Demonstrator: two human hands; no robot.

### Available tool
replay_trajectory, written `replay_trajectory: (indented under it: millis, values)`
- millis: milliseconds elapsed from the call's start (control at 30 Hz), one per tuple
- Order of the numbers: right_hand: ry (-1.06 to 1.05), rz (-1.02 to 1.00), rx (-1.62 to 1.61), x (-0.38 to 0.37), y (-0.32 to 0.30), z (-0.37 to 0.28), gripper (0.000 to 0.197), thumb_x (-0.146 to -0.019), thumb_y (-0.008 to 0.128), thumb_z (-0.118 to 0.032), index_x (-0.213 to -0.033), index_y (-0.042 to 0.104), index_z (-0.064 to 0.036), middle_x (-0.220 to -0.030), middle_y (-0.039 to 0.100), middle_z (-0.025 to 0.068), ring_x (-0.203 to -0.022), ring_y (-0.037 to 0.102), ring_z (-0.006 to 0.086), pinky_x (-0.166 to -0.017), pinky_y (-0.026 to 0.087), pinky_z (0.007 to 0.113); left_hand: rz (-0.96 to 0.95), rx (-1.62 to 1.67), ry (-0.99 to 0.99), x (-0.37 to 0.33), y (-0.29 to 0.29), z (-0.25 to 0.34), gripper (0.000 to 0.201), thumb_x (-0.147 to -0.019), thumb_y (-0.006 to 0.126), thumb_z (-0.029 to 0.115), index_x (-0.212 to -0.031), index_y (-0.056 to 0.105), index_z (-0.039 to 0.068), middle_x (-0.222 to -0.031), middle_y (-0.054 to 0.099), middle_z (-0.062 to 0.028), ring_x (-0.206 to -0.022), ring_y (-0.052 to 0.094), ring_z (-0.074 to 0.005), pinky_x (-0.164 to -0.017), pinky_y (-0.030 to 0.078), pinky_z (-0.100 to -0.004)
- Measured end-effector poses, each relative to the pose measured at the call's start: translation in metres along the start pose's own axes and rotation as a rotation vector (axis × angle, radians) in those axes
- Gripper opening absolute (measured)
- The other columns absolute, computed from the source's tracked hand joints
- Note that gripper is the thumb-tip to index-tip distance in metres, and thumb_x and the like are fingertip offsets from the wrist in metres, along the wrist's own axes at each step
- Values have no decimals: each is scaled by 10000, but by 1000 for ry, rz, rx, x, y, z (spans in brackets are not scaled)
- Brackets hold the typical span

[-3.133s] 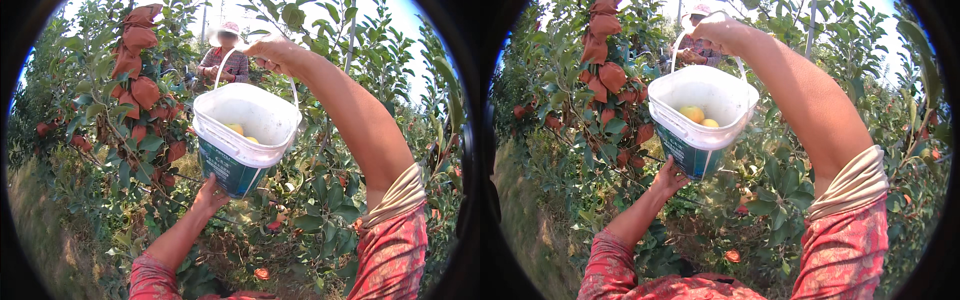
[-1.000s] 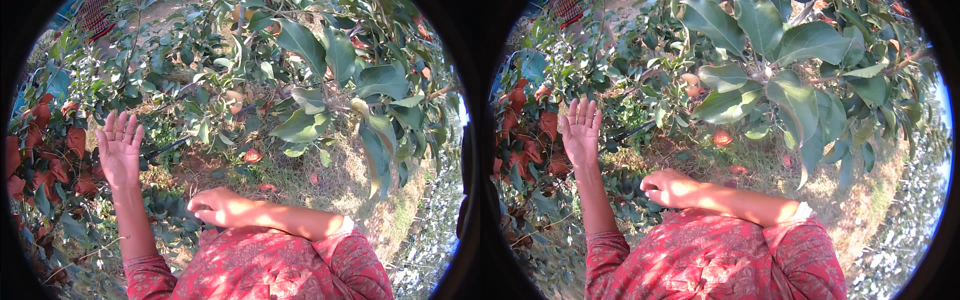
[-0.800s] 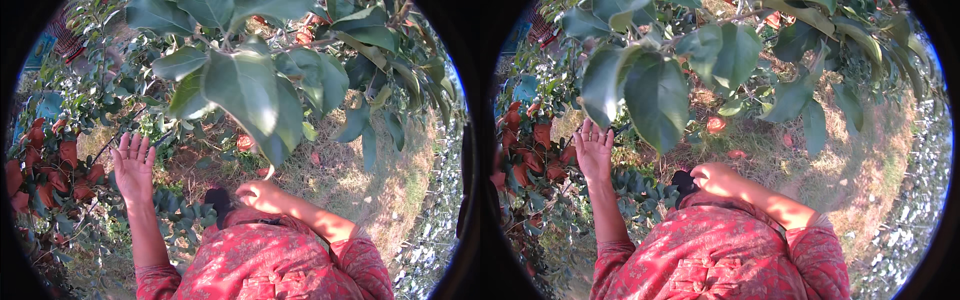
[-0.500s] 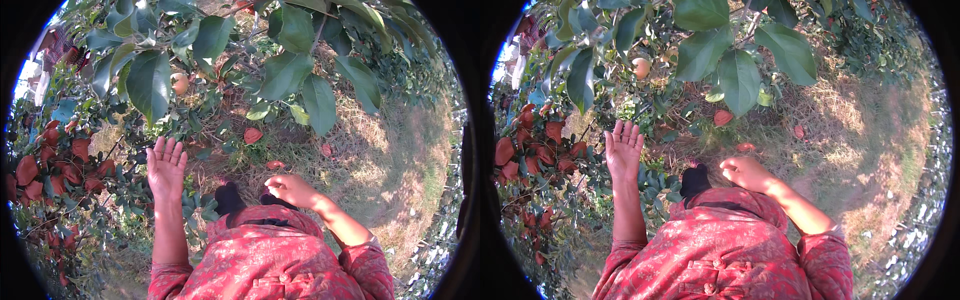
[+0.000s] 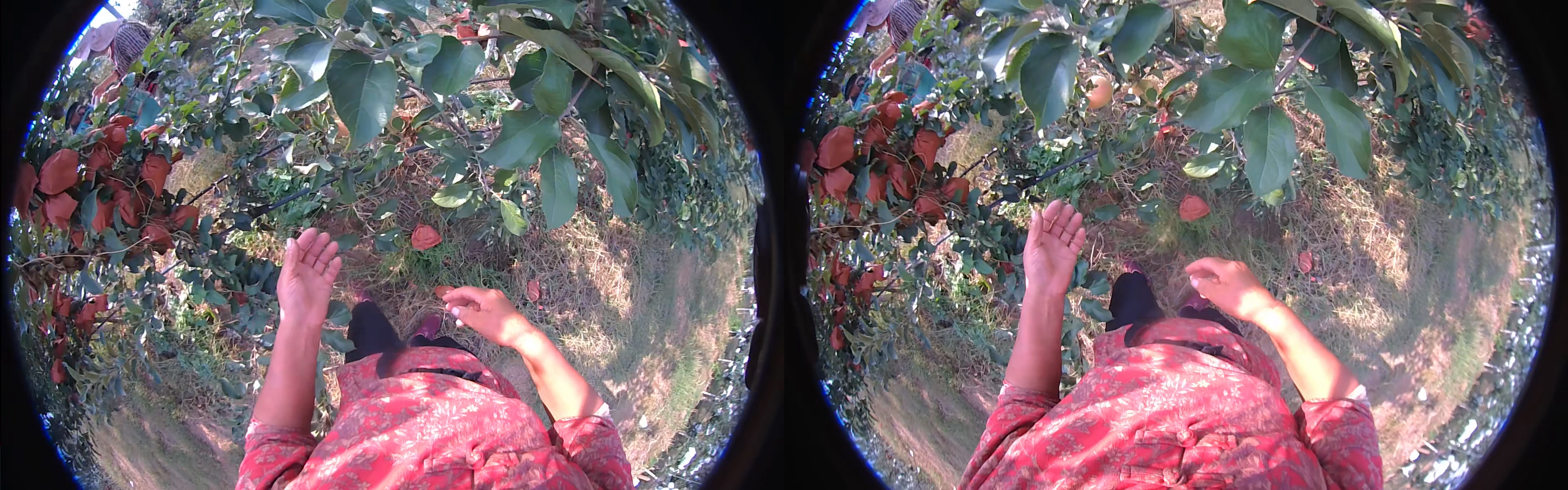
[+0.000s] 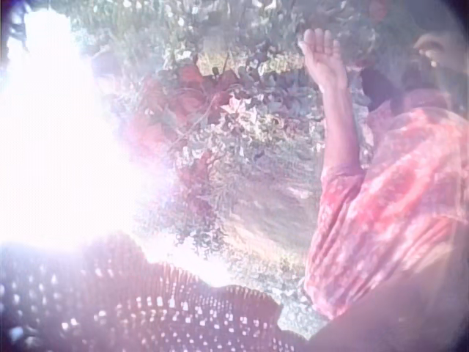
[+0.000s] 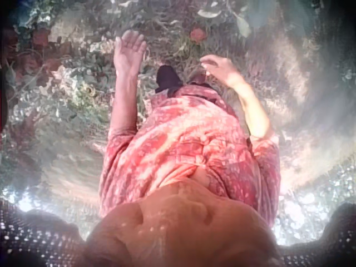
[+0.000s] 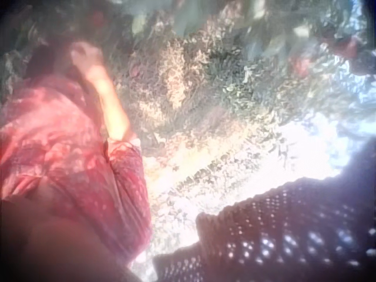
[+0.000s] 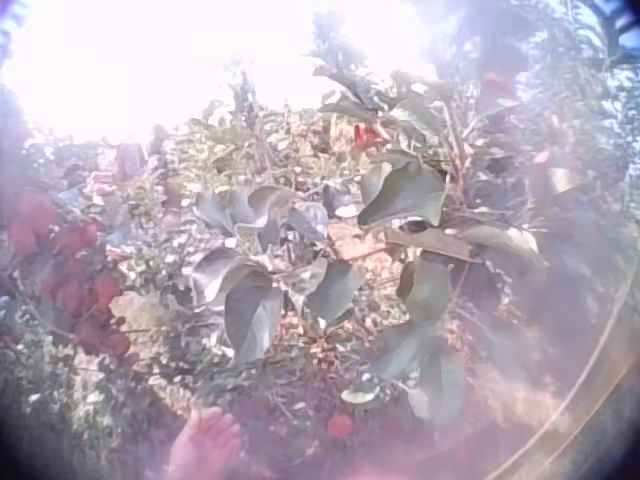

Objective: The person picks apples from trees and places them into a white bucket. They also collect fallen apples from the ground and add them to the bucket while moving through the orchard.

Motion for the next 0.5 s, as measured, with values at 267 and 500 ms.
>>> replay_trajectory:
  millis: [267,500]
  values:
    - [69,9,-104,-8,1,-4,300,-873,612,-156,-1146,616,-32,-980,674,46,-786,611,94,-722,506,263,14,8,-67,-22,0,-6,501,-957,484,446,-1237,509,31,-1166,572,-108,-1041,561,-226,-886,459,-379]
    - [119,-39,-284,-42,7,-38,329,-899,560,-125,-1220,563,-53,-1051,658,51,-762,597,89,-652,480,219,-56,53,-81,-52,-4,16,376,-961,501,361,-1161,558,49,-1082,617,-91,-989,587,-215,-852,466,-374]
Point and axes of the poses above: each hand's wrist, its own x-axis away from the middle knuckle, its own y-axis out of the palm, z = x × y, the point moved 5 cm from there along -x, towards the middle knuckle
